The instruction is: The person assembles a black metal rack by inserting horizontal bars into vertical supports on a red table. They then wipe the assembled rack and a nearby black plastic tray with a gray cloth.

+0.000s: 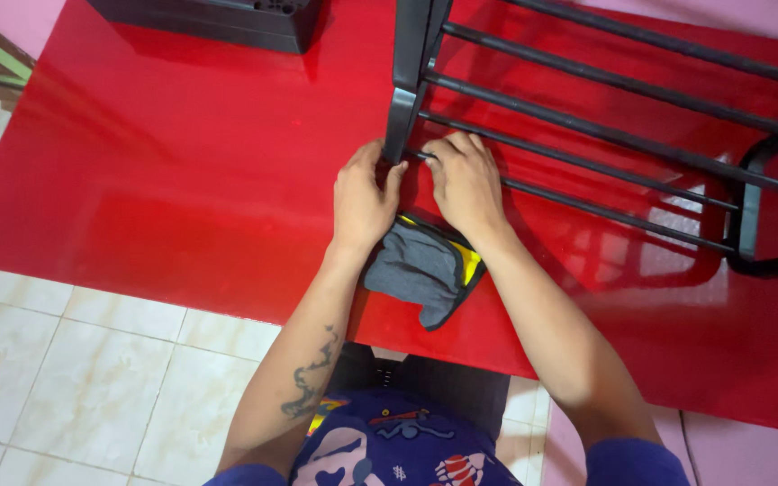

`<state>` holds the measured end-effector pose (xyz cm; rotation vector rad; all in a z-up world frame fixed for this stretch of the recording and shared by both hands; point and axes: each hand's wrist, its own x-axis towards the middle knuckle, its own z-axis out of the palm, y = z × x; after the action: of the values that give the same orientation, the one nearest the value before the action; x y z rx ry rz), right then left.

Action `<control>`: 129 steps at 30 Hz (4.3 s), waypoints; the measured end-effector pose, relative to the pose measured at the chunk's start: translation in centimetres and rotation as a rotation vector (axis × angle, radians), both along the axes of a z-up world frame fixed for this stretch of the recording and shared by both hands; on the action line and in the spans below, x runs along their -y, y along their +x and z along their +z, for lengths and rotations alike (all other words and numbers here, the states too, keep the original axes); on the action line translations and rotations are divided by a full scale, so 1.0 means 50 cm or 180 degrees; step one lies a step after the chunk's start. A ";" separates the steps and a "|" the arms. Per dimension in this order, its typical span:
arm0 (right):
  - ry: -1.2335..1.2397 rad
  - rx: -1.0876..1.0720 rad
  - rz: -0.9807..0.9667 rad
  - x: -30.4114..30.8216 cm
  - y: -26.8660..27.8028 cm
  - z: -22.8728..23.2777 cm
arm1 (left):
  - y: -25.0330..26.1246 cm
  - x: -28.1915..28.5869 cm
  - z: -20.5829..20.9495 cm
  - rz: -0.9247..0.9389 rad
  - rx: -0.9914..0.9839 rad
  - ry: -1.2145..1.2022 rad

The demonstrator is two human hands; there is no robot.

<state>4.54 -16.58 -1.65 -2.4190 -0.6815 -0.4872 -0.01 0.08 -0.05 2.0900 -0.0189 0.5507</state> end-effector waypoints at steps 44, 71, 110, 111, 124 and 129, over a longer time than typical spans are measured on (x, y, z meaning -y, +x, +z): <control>0.0231 0.0071 -0.0110 0.027 0.022 0.052 | 0.034 -0.058 -0.035 -0.0985 -0.0185 -0.0638; 0.0363 0.0290 0.0037 0.030 0.178 0.021 | 0.252 -0.071 -0.009 -0.1430 -0.0890 -0.0768; 0.2042 -0.0379 -0.1810 0.394 -0.259 0.075 | -0.024 0.029 0.035 -0.0477 0.0419 -0.1253; 0.2265 -0.0399 -0.2239 0.424 -0.275 0.050 | -0.052 0.042 0.049 -0.0187 0.0801 -0.0830; 0.4419 -0.0353 -0.1949 0.801 -0.204 -0.103 | 0.072 0.507 0.055 -0.2632 0.0145 0.0946; 0.3611 -0.0270 -0.2051 0.743 -0.199 -0.072 | 0.239 0.736 -0.023 -0.2262 0.0144 0.1343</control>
<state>-5.42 -53.71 -5.25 -1.4725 0.3989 -0.7456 11.96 -36.74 -1.17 2.2718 -0.9348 0.1579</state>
